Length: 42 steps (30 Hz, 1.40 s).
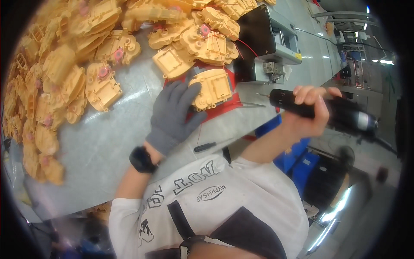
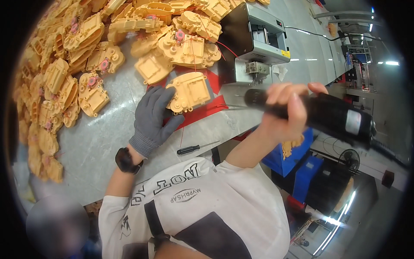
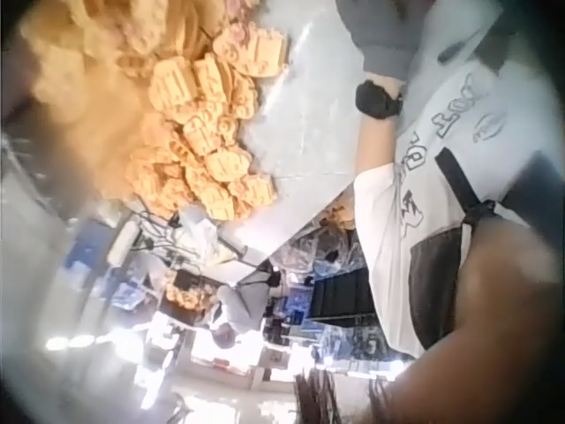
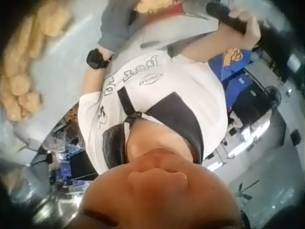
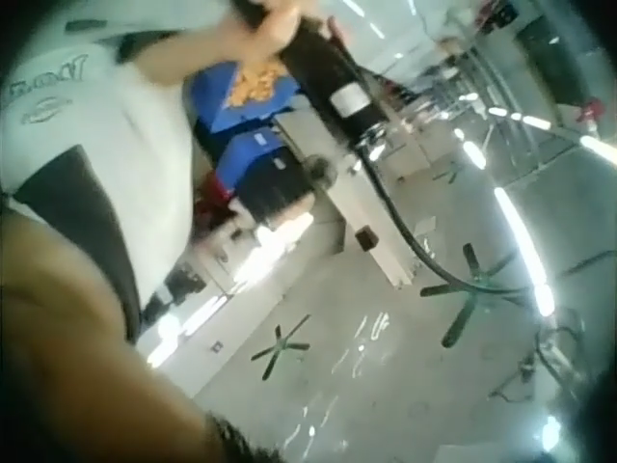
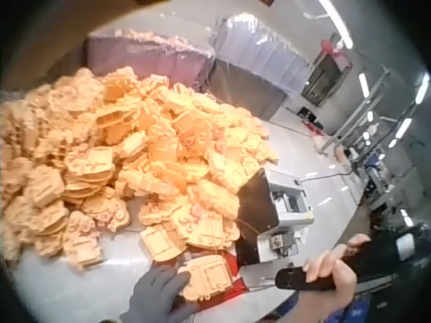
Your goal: The person attaches plastic components to toy vehicle bases using an electric screwdriver to drive screws into the parts.
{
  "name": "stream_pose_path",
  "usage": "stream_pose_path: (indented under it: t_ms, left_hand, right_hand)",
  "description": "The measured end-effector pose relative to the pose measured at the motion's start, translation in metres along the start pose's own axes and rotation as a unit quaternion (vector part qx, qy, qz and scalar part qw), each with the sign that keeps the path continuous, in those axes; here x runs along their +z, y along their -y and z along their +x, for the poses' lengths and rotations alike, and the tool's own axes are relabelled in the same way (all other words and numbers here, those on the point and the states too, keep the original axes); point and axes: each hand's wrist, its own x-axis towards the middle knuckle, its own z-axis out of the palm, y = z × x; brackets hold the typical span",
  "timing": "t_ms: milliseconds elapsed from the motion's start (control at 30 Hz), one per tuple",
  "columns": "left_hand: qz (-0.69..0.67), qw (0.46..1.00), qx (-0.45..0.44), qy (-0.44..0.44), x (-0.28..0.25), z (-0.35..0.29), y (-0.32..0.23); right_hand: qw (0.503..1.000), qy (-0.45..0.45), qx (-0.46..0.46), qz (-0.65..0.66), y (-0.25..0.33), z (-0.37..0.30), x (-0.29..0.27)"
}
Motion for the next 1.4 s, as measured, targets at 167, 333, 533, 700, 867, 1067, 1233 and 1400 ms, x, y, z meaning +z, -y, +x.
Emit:
stream_pose_path:
  t_ms: [167,333,533,700,867,1067,1233,1400]
  left_hand:
    - [-0.044,0.997,-0.034,-0.054,0.01,-0.007,0.001]
    - [-0.099,0.988,-0.094,-0.068,0.004,-0.007,0.002]
    - [-0.087,0.992,-0.053,-0.075,0.003,-0.004,0.003]
    - [-0.081,0.992,-0.045,-0.083,0.002,-0.003,0.001]
    - [-0.076,0.993,-0.051,-0.081,0.003,-0.004,0.0]
    - [-0.085,0.992,-0.066,-0.057,0.002,0.0,0.006]
    - [-0.076,0.994,-0.052,-0.066,-0.006,0.003,0.006]
    - [-0.075,0.995,-0.054,-0.031,-0.001,0.012,-0.012]
  right_hand:
    - [0.991,0.118,0.017,0.067,-0.022,-0.023,0.059]
    - [0.991,0.099,0.062,-0.062,-0.053,-0.025,0.09]
    - [0.996,0.062,0.07,0.005,-0.06,-0.02,0.092]
    - [0.995,0.065,0.072,-0.006,-0.067,-0.018,0.092]
    - [0.992,0.078,0.101,-0.009,-0.067,-0.017,0.089]
    - [0.991,0.097,0.097,-0.009,-0.075,-0.017,0.091]
    - [0.986,0.116,0.12,-0.003,-0.08,-0.014,0.094]
    - [0.991,0.073,0.103,-0.052,-0.069,-0.012,0.077]
